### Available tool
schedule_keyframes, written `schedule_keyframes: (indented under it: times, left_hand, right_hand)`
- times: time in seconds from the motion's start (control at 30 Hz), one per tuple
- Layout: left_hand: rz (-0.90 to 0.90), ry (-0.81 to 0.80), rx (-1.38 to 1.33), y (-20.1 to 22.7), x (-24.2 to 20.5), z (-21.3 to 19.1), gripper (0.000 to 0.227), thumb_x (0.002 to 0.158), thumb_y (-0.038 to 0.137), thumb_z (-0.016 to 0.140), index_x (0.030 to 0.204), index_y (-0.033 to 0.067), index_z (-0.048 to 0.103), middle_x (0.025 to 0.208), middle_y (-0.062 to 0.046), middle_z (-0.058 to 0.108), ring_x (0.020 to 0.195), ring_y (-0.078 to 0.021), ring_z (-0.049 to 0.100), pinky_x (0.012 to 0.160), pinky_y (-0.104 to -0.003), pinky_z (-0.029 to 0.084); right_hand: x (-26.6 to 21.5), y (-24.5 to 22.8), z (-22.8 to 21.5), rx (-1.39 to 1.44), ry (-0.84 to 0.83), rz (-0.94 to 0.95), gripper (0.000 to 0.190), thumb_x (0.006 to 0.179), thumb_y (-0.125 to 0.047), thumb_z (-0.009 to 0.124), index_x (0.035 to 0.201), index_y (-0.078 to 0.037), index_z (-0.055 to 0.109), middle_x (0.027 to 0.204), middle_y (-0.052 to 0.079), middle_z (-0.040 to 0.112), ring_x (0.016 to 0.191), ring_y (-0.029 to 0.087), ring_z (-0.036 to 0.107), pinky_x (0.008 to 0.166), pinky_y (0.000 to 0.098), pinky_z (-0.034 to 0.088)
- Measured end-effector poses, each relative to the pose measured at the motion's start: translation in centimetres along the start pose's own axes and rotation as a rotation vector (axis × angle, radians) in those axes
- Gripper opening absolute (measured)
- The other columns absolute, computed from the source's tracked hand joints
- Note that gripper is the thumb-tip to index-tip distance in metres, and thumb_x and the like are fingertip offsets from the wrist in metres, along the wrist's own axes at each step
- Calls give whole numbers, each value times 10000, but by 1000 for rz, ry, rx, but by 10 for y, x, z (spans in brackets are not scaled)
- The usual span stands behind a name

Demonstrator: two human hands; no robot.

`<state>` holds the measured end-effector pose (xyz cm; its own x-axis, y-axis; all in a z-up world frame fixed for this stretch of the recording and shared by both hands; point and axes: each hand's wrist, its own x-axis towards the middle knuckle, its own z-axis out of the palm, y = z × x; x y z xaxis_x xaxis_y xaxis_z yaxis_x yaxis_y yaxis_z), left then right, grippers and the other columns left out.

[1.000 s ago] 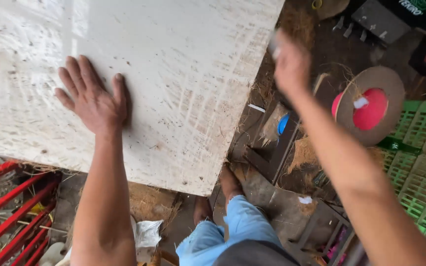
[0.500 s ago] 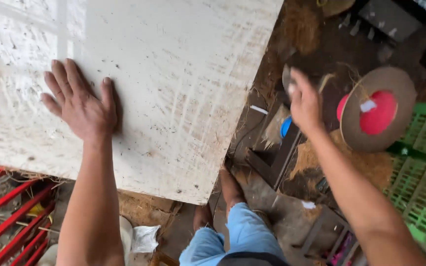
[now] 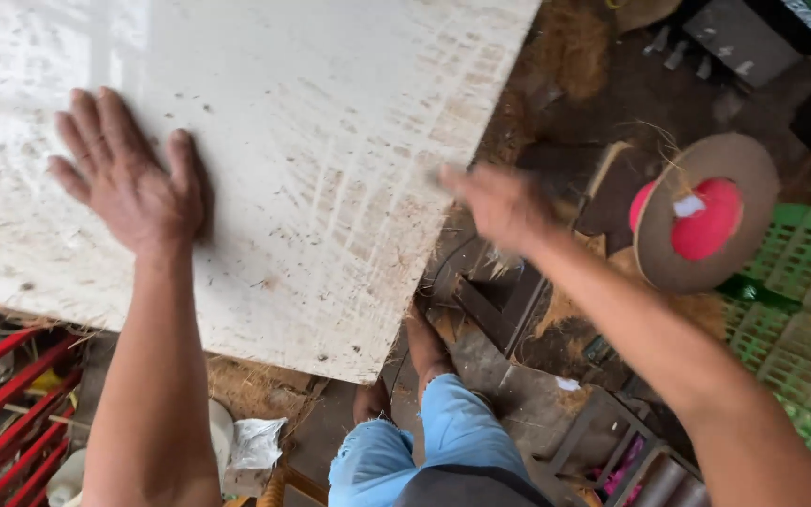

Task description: The person scrapes a large white board with a knife, removing debris and residue from the surface. The person repeatedly scrapes different areas of the board, occasionally pausing to wipe the surface with their hand.

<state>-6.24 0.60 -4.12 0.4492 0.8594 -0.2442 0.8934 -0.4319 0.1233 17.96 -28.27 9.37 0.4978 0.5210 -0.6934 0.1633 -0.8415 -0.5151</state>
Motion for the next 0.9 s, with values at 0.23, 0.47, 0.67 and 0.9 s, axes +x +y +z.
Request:
schedule_keyframes:
  times: [0.23, 0.47, 0.67, 0.9]
  left_hand:
    - [-23, 22, -107, 13, -7, -3, 981, 918, 808, 115, 1662, 168, 133, 1671, -5, 26, 1542, -233, -14, 1248, -549, -28]
    - [54, 103, -62, -1, -3, 5, 900, 977, 778, 153, 1661, 192, 148, 1674, -4, 47, 1551, -230, 10, 1253, -537, -14]
    - [50, 149, -122, 1, -11, -6, 823, 1044, 719, 285, 1652, 168, 226, 1672, -29, 130, 1540, -243, 53, 1249, -528, 4]
    - [122, 196, -161, -3, -12, -2, 800, 1058, 660, 329, 1625, 94, 328, 1632, -97, 191, 1492, -298, 77, 1209, -588, 48]
  right_hand:
    - [64, 63, 23, -602, 748, -678, 393, 914, 60, 494, 1196, -80, 729, 851, 130, 611, 720, 298, 602, 555, 398, 460]
    - [3, 28, 36, 52, 280, -380, 88, 1013, -234, 529, 988, -156, 495, 941, 54, 492, 804, 204, 517, 616, 271, 466]
    - [-20, 110, 132, -518, 523, -670, 337, 993, 18, 498, 1266, -140, 617, 775, 14, 557, 603, 149, 469, 484, 267, 393]
    - [42, 105, 66, -393, 730, -693, 404, 982, 46, 559, 1365, -79, 599, 959, 147, 608, 736, 401, 612, 589, 477, 485]
